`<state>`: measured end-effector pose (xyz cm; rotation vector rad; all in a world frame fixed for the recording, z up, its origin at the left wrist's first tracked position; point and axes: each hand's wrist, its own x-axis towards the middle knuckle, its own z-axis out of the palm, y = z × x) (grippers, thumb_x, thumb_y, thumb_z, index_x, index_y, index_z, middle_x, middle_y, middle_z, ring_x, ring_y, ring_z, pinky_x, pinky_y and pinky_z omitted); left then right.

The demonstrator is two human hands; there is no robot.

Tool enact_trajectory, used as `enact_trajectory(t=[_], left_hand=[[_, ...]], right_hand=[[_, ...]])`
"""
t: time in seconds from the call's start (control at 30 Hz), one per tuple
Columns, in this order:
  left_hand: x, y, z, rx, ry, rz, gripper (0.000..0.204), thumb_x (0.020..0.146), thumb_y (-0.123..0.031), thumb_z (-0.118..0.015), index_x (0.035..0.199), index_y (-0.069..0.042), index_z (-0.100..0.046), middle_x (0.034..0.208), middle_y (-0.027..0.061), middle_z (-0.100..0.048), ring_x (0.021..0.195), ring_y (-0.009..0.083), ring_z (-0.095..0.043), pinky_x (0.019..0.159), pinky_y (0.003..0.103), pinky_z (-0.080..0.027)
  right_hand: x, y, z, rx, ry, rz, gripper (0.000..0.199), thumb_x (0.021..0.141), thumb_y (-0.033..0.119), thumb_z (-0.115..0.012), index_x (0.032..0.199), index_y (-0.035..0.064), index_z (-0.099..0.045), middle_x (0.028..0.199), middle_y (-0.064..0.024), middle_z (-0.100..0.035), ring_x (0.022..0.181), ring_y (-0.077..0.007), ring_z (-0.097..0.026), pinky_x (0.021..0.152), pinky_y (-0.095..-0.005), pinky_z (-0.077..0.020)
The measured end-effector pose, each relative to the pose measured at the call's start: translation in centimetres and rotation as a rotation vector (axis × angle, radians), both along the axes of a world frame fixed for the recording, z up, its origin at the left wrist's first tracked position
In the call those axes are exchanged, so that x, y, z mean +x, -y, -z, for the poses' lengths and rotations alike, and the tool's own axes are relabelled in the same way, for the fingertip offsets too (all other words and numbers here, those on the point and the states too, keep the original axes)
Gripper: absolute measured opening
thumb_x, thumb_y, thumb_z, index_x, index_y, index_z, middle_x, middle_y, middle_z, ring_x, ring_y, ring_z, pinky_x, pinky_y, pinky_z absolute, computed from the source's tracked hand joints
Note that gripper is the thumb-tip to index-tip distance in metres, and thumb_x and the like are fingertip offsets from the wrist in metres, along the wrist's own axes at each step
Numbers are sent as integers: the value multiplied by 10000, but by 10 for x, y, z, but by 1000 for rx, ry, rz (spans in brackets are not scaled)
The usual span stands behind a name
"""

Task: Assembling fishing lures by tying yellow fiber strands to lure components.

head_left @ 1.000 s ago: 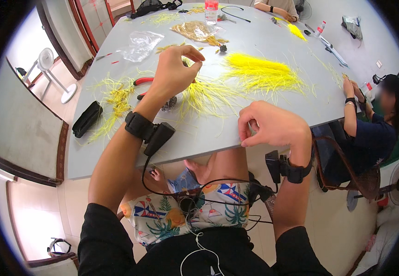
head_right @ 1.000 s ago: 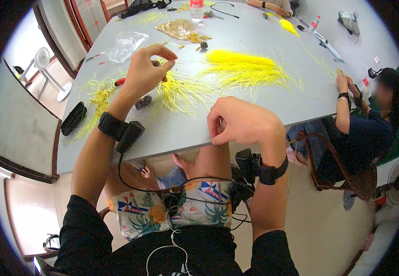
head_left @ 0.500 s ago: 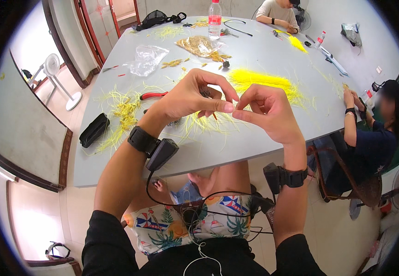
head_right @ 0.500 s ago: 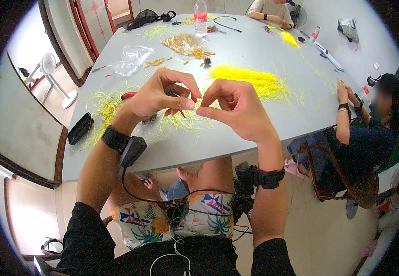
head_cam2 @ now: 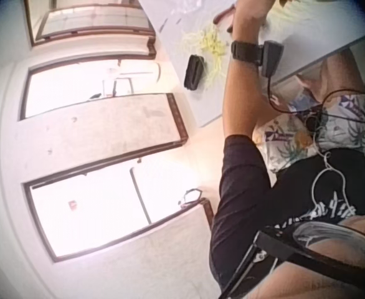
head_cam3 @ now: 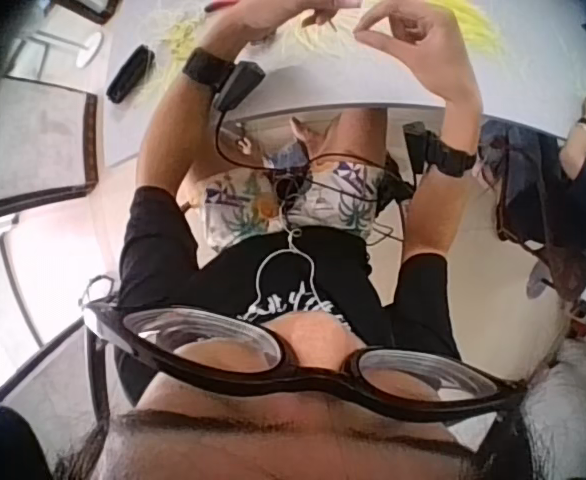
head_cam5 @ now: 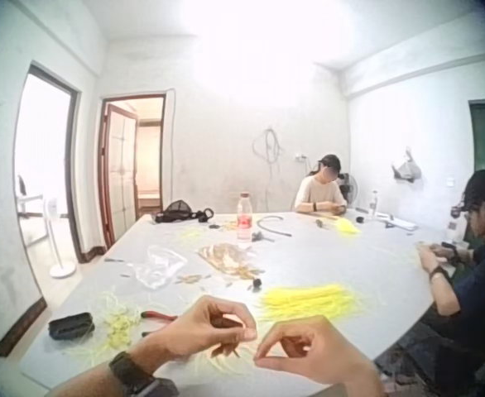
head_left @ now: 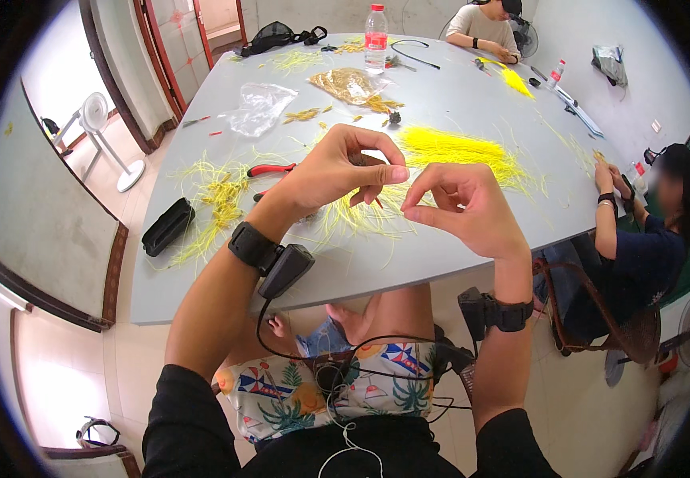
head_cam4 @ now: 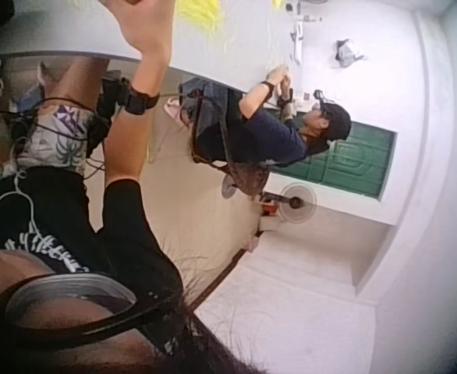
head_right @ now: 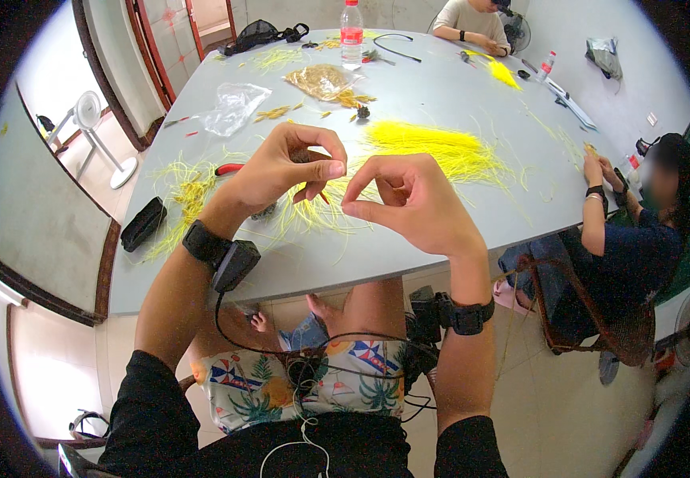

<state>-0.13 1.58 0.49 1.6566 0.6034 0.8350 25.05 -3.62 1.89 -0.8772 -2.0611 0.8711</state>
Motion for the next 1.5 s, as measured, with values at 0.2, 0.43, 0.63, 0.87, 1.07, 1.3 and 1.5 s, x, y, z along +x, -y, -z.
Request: enact_trajectory(t=[0.2, 0.43, 0.63, 0.87, 1.07, 1.3, 1.5], left_hand=[[14, 3, 7, 65, 257, 74, 639, 1004, -50, -730, 1557, -97, -414, 1151, 110, -665, 904, 177, -709, 767, 298, -596], [14, 9, 1, -36, 223, 137, 738, 1008, 21, -682, 1627, -142, -315, 1070, 111, -646, 975, 244, -748, 860, 370, -640], [13, 13, -4, -14, 183, 87, 671, 986, 14, -709, 1578, -93, -411, 1006, 78, -659, 938, 239, -790, 774, 339, -673], [14, 11, -1, 27, 171, 84, 631, 943, 12, -753, 1521, -16, -501, 947, 64, -680, 915, 223, -789, 765, 334, -687], [16, 11, -3, 46, 146, 81, 655, 922, 52, -740, 1527, -13, -498, 962, 66, -674, 923, 246, -793, 789, 348, -694], [13, 11, -3, 24, 164, 103, 638, 919, 76, -717, 1518, -1, -513, 951, 57, -647, 941, 261, -795, 802, 354, -698], [15, 12, -3, 35, 159, 82, 627, 923, 65, -726, 1512, 5, -522, 942, 54, -644, 936, 245, -791, 799, 358, -700]], right_hand=[[-7, -5, 7, 76, -121, 198, 90, 904, 137, -840, 958, 78, -799, 604, 100, -410, 545, -5, -297, 513, -246, -207], [-20, 0, 3, 233, -102, 406, 89, 890, 117, -814, 941, 48, -790, 758, 10, -719, 552, -46, -447, 508, -251, -339], [-18, 0, 1, 226, -74, 390, 84, 888, 117, -810, 922, 44, -787, 853, 3, -769, 577, -58, -506, 518, -254, -388], [-21, -1, 3, 193, -106, 293, 116, 897, 147, -830, 917, 41, -786, 841, 9, -763, 581, -46, -492, 518, -241, -370], [-19, -4, 8, 83, -148, 305, 123, 919, 147, -828, 928, 34, -781, 824, 12, -737, 601, -29, -477, 534, -231, -360], [-18, -7, 9, 48, -170, 248, 113, 928, 126, -817, 963, 27, -774, 830, 24, -715, 634, -20, -475, 562, -227, -374], [-19, -7, 11, 95, -148, 263, 95, 927, 115, -807, 949, 27, -781, 830, 13, -728, 624, -31, -484, 560, -232, -383]])
